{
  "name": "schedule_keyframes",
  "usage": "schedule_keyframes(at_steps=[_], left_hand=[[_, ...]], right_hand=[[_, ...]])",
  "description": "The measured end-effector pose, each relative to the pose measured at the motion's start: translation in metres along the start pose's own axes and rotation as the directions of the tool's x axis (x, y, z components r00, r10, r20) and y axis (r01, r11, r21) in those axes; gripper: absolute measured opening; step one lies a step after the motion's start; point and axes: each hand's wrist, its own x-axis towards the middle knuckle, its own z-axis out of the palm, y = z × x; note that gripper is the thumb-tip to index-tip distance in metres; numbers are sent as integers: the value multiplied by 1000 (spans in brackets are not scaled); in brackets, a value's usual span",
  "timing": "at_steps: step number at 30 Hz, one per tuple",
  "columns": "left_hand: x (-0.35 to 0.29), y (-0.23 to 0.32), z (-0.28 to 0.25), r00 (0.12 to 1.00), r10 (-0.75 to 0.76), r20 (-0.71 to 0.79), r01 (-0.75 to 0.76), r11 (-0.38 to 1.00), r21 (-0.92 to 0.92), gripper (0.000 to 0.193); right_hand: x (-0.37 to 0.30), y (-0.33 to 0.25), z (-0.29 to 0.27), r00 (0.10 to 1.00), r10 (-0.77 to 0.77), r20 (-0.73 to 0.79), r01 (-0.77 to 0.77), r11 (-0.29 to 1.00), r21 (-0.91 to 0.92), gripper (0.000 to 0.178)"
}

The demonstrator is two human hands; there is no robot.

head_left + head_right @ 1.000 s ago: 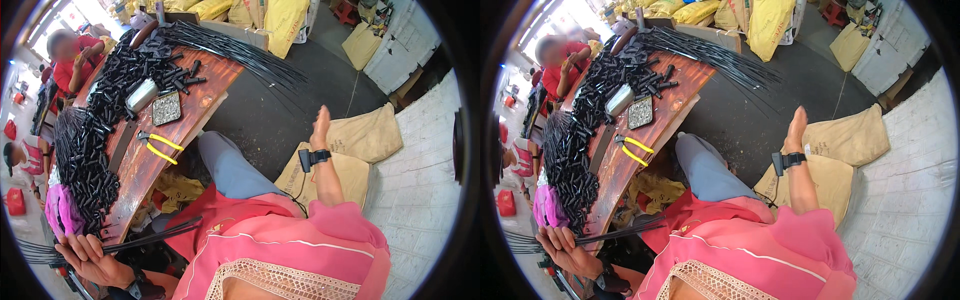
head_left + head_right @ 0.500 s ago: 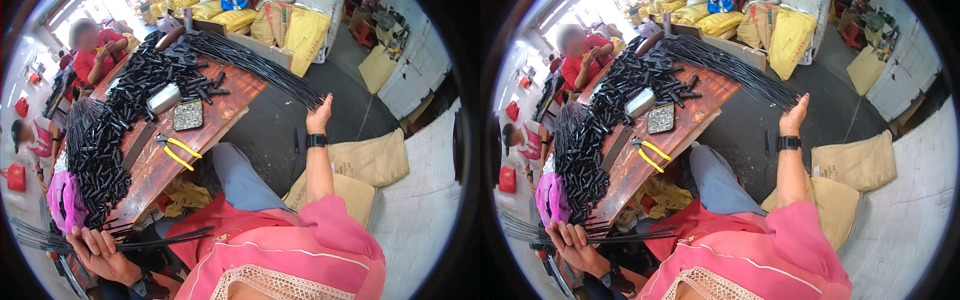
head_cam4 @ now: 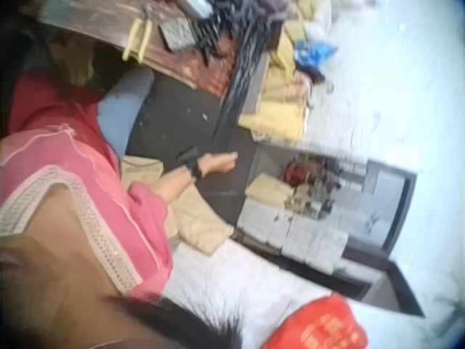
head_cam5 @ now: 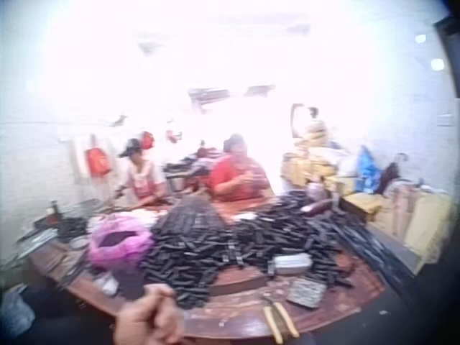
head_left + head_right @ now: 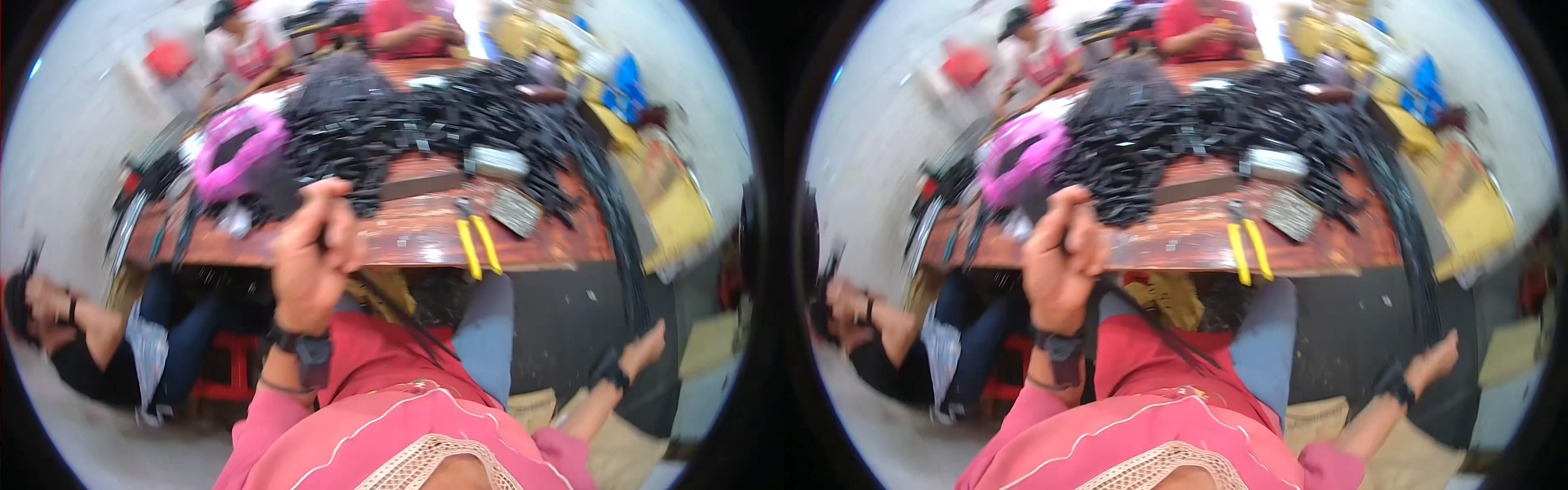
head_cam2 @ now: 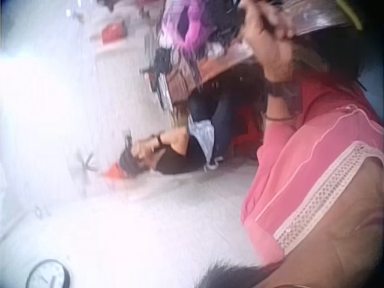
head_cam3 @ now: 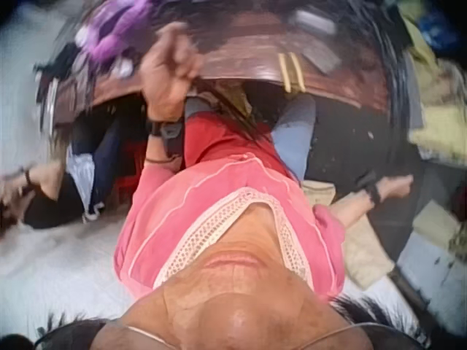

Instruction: Assembling umbrella rib and shaft components using hand tools.

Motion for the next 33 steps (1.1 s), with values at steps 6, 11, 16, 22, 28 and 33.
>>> schedule_keyframes(at_steps=[6, 11, 16, 22, 28, 33], left_hand=[[-1, 7, -4, 997, -70, 32, 69, 997, 42, 29], [-8, 9, -15, 995, -77, 69, 73, 996, 55, 32], [2, 6, -20, 974, -117, 195, 83, 981, 174, 42], [-10, 6, -20, 991, -130, -12, 131, 990, 59, 44], [6, 17, -23, 990, -134, -35, 133, 991, -21, 53], [10, 11, -20, 966, -249, -76, 249, 968, -4, 49]], right_hand=[[-64, -198, -66, 924, -141, 356, -243, 500, 831, 30], [-172, -346, -52, 135, -816, 563, -344, 494, 799, 33], [-236, -400, -54, -448, -777, 443, -657, 622, 426, 25], [-253, -398, -33, -223, -867, 446, -482, 495, 723, 27], [-238, -408, -42, -48, -921, 387, -581, 341, 740, 41], [-230, -427, -42, 4, -852, 524, -601, 417, 682, 29]])
